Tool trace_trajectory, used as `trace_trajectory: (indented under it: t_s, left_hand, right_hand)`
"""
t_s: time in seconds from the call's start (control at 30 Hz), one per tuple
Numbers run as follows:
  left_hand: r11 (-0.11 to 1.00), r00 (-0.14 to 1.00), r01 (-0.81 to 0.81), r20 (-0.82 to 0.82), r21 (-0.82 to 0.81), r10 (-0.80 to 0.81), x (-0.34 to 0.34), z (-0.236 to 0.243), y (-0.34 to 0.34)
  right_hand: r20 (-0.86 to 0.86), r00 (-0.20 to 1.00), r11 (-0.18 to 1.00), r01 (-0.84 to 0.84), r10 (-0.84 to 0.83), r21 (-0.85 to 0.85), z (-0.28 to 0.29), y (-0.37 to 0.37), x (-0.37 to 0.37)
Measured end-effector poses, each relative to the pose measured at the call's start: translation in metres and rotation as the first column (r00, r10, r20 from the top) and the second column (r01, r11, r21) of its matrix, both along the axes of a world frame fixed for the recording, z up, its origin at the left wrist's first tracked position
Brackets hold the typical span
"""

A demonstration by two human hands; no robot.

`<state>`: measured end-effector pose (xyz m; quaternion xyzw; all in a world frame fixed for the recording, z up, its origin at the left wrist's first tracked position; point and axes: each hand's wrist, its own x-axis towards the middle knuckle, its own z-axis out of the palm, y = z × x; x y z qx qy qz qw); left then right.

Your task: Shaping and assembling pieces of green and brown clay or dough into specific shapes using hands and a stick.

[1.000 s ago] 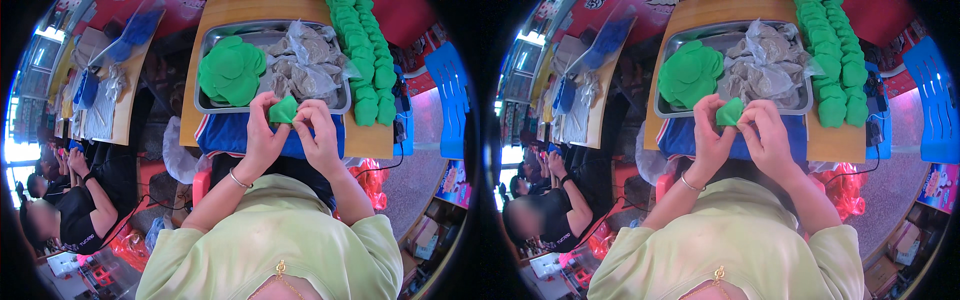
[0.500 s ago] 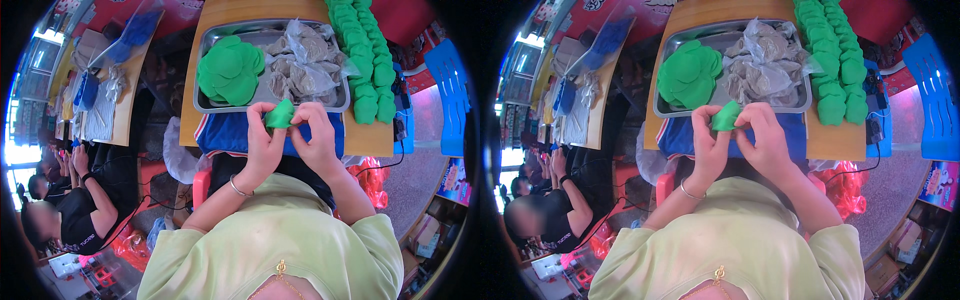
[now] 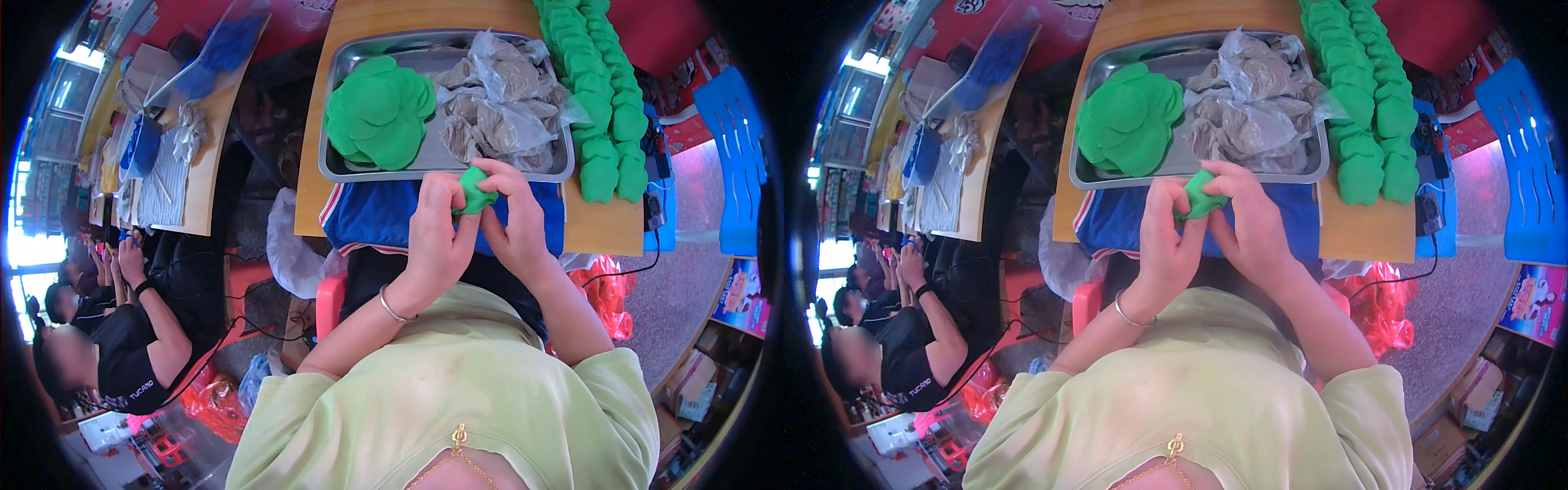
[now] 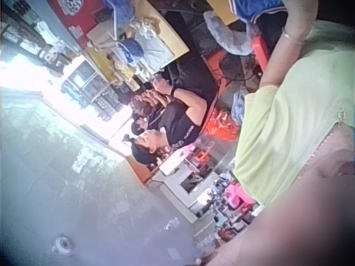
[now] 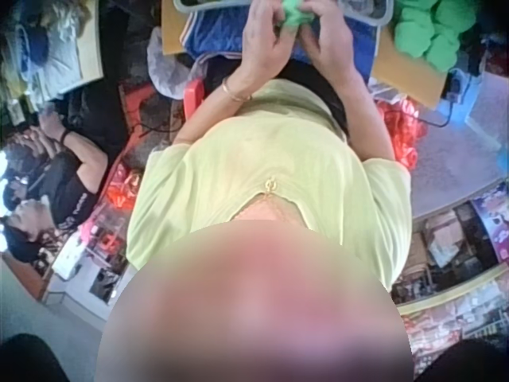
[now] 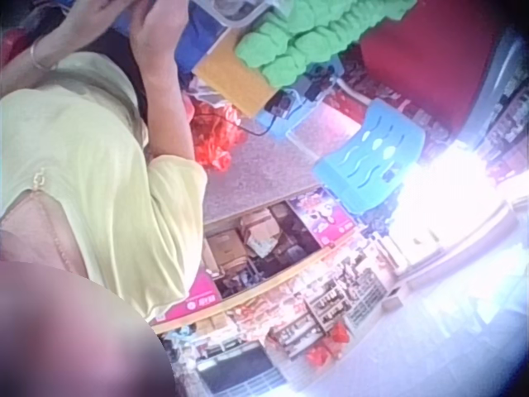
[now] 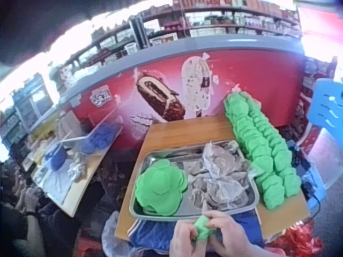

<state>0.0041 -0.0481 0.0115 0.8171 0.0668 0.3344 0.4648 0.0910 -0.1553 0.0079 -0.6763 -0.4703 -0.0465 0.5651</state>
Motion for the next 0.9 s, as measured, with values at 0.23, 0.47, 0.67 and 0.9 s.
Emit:
trace_trajectory:
  t_s: [0.23,0.47,0.67,0.9]
  left_hand:
    - [0.808,0.978,0.160,-0.018,-0.567,-0.206,-0.003,-0.003,-0.013]
    - [0.750,0.989,0.118,0.010,-0.651,-0.147,0.002,-0.007,-0.004]
    - [0.604,0.981,0.169,0.075,-0.779,-0.178,-0.002,-0.003,0.012]
    - [0.888,0.991,0.082,-0.055,-0.452,-0.119,-0.006,-0.004,0.018]
  right_hand:
    - [-0.080,0.994,0.996,0.076,-0.078,-0.037,-0.005,-0.005,0.005]
    - [-0.188,0.982,0.997,-0.017,0.003,-0.071,-0.002,-0.006,0.005]
    - [-0.148,0.979,0.981,-0.156,0.138,-0.117,0.003,-0.007,0.007]
    - [-0.413,0.903,0.992,-0.121,0.121,0.026,-0.003,-0.003,0.004]
